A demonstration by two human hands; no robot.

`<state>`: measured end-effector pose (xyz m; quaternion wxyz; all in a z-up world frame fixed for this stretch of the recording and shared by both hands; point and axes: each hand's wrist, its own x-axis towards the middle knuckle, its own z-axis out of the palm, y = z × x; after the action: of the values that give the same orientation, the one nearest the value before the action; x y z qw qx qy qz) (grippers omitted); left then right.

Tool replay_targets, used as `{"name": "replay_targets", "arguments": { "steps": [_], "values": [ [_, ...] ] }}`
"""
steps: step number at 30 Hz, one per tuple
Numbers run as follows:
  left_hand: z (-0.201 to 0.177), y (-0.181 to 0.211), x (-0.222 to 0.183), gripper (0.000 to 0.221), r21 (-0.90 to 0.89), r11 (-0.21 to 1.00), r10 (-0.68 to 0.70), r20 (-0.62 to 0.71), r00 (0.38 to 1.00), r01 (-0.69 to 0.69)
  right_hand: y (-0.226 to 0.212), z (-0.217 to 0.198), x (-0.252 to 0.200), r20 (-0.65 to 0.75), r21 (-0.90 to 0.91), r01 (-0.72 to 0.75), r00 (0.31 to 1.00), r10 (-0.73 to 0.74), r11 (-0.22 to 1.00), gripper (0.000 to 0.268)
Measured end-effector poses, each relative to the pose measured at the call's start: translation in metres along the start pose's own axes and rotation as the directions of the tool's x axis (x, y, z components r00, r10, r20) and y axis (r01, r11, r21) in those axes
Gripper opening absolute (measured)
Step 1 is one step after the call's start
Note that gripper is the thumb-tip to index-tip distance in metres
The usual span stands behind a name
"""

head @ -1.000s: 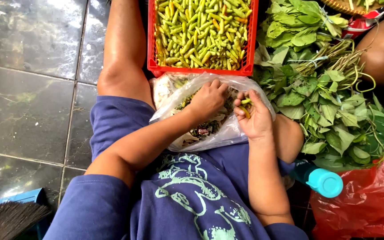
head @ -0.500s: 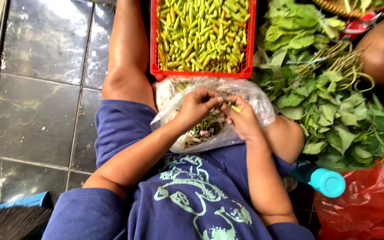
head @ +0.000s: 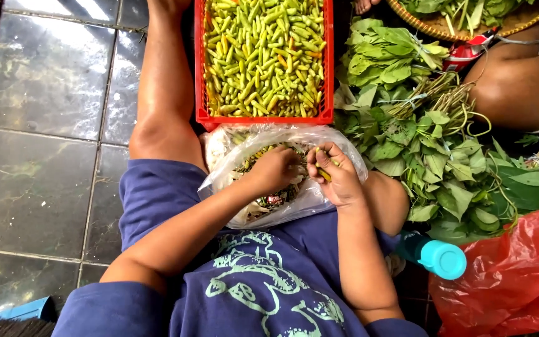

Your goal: The person is removing stems from small green peppers and placing the waste into a plastic bag while keeping the peppers in a crate.

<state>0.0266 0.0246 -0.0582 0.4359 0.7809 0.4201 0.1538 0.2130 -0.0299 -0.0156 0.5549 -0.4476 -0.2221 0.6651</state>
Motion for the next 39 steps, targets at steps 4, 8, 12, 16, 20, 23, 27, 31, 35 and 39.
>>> {"name": "replay_targets", "arguments": {
  "steps": [4, 8, 12, 16, 20, 23, 27, 31, 35, 39],
  "values": [
    [0.013, 0.008, 0.017, 0.008, 0.571, 0.766, 0.373, -0.019, 0.928, -0.296, 0.0, -0.002, 0.001, 0.004, 0.001, 0.002, 1.0, -0.002, 1.0, 0.011],
    [0.041, -0.003, 0.033, 0.007, 0.772, 0.53, 0.502, 0.048, 0.863, -0.351, 0.002, -0.007, 0.001, 0.023, 0.045, 0.018, 1.0, -0.019, 0.999, 0.012],
    [0.044, 0.004, 0.026, 0.016, 0.823, 0.501, 0.421, 0.038, 0.906, -0.267, 0.002, -0.011, 0.001, 0.075, 0.116, 0.008, 0.997, -0.016, 0.993, 0.015],
    [0.055, -0.009, 0.03, 0.02, 0.851, 0.473, 0.415, 0.013, 0.91, -0.228, -0.001, -0.012, 0.001, 0.14, 0.183, -0.003, 0.99, -0.023, 0.983, 0.018],
    [0.064, -0.028, 0.023, 0.017, 0.799, 0.559, 0.372, -0.006, 0.928, -0.219, -0.004, -0.01, -0.002, 0.056, 0.174, 0.0, 0.998, -0.01, 0.985, 0.006],
    [0.034, -0.014, 0.012, 0.014, 0.714, 0.669, 0.267, 0.032, 0.963, -0.209, -0.007, -0.005, -0.001, 0.008, 0.166, -0.004, 1.0, 0.003, 0.986, 0.004],
    [0.0, -0.023, -0.002, 0.021, 0.274, 0.961, 0.047, -0.017, 0.999, -0.041, 0.0, -0.012, 0.004, -0.03, 0.087, -0.019, 0.999, 0.022, 0.996, 0.006],
    [-0.029, -0.007, -0.03, 0.022, -0.153, 0.968, -0.203, -0.018, 0.979, 0.198, 0.016, -0.009, 0.005, -0.055, -0.106, -0.01, 0.998, 0.004, 0.994, 0.012],
    [-0.035, 0.002, -0.037, 0.02, -0.706, 0.684, -0.296, -0.038, 0.954, 0.184, 0.023, 0.01, 0.002, -0.009, -0.321, 0.009, 1.0, -0.013, 0.947, 0.021],
    [-0.026, 0.005, -0.041, 0.017, -0.824, 0.553, -0.29, -0.047, 0.956, 0.127, 0.025, 0.018, -0.001, 0.022, -0.375, 0.012, 1.0, -0.004, 0.927, 0.02]
  ]
}}
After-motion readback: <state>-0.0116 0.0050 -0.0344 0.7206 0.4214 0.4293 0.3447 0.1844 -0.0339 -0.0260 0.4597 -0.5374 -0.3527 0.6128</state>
